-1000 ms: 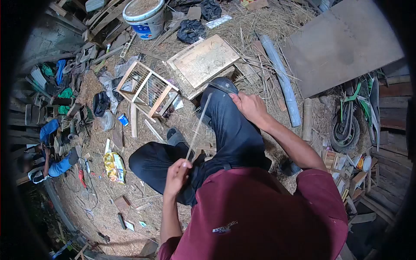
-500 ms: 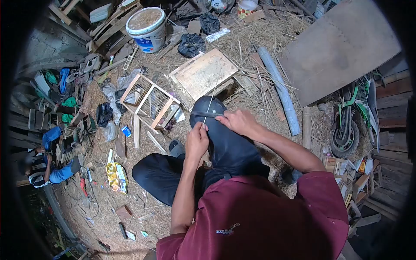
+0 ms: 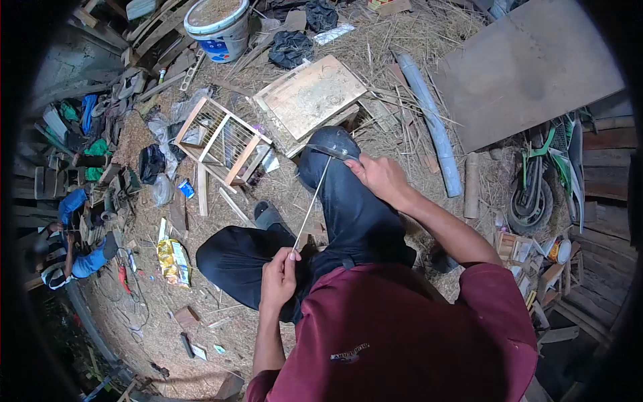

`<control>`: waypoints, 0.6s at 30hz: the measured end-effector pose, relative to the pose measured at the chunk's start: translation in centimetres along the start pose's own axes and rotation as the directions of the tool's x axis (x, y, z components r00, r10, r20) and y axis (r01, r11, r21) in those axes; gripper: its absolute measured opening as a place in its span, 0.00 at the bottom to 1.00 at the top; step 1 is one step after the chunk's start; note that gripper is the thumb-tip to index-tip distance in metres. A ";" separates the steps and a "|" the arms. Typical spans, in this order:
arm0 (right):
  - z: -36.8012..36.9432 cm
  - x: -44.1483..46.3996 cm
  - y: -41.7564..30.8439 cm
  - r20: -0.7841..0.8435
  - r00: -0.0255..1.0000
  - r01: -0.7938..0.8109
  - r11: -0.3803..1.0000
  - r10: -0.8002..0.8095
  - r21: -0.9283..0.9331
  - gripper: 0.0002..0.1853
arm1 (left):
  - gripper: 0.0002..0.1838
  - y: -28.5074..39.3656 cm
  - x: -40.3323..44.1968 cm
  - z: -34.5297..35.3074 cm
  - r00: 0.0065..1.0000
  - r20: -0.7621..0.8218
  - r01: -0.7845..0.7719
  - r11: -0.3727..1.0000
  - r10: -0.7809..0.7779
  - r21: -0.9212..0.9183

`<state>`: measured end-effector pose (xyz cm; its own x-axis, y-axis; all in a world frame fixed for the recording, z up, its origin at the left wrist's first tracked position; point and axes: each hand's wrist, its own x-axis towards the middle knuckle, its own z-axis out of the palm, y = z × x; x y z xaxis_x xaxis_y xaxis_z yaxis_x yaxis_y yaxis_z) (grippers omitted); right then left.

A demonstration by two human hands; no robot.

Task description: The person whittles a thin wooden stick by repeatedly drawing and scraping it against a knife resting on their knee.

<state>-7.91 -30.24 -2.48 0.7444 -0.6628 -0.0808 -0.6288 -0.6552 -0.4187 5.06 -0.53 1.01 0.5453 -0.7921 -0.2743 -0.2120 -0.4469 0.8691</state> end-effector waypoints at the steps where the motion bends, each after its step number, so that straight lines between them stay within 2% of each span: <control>1: -0.2 0.0 -0.3 0.015 1.000 -0.026 1.000 0.026 -0.003 0.30 | 0.08 1.0 -0.2 -0.4 1.000 0.007 0.017 0.999 -0.018 0.036; 2: -0.4 0.0 -0.4 0.030 0.998 -0.052 0.999 0.052 -0.004 0.31 | 0.08 1.7 -0.3 -0.6 0.999 0.012 0.034 0.997 -0.035 0.074; 3: -0.5 -0.2 -0.4 0.025 0.997 -0.075 0.997 0.075 0.008 0.31 | 0.09 1.8 -0.8 -0.6 0.997 -0.062 -0.032 0.999 0.034 0.032; 5: -0.5 0.0 -0.2 0.010 0.993 -0.121 0.992 0.121 0.036 0.32 | 0.10 0.1 -2.1 -2.2 0.993 -0.111 0.030 0.997 -0.039 -0.077; 6: -0.5 0.0 0.0 0.000 0.992 -0.123 0.990 0.123 0.064 0.31 | 0.10 -0.4 -2.5 -3.1 0.977 -0.099 0.183 0.982 -0.188 -0.055; 8: -0.3 -0.2 0.6 -0.006 0.993 -0.112 0.986 0.114 0.125 0.28 | 0.11 -0.4 -0.7 -2.3 0.984 -0.176 0.027 0.999 -0.030 -0.022; 9: 0.4 -0.3 0.9 -0.045 0.993 -0.097 0.968 0.110 0.232 0.25 | 0.11 -0.3 0.9 -1.1 0.972 -0.224 -0.082 0.996 0.075 -0.020; 11: 1.4 -0.1 1.4 -0.135 0.984 -0.050 0.901 0.119 0.431 0.20 | 0.11 1.0 4.1 1.1 0.967 -0.246 -0.077 0.997 0.069 -0.024; 12: 0.2 -0.3 0.4 -0.129 0.980 -0.071 0.877 0.149 0.475 0.15 | 0.11 1.5 5.9 2.1 0.980 -0.199 -0.021 1.000 0.020 -0.002; 13: -0.7 -0.4 -0.3 -0.170 0.983 0.025 0.879 0.064 0.475 0.15 | 0.11 2.1 7.6 3.0 0.988 -0.149 0.035 0.999 -0.032 0.022; 15: -1.0 -0.3 -1.1 -0.249 0.961 0.219 0.885 -0.121 0.411 0.16 | 0.11 4.4 10.4 4.6 0.994 -0.110 -0.006 0.994 0.017 0.107; 17: -0.4 0.0 -1.1 -0.317 0.891 0.413 0.868 -0.323 0.275 0.24 | 0.12 5.2 12.5 6.3 0.979 -0.154 -0.094 0.968 0.132 0.232; 18: -0.5 -0.4 -1.3 -0.192 0.922 0.375 0.899 -0.336 0.227 0.26 | 0.12 5.4 13.0 6.8 0.967 -0.168 -0.135 0.946 0.191 0.295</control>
<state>-7.52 -29.29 -1.47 0.8548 -0.4603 0.2397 -0.2350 -0.7551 -0.6120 5.52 -16.07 -0.69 0.6235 -0.7812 -0.0301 -0.5136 -0.4384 0.7376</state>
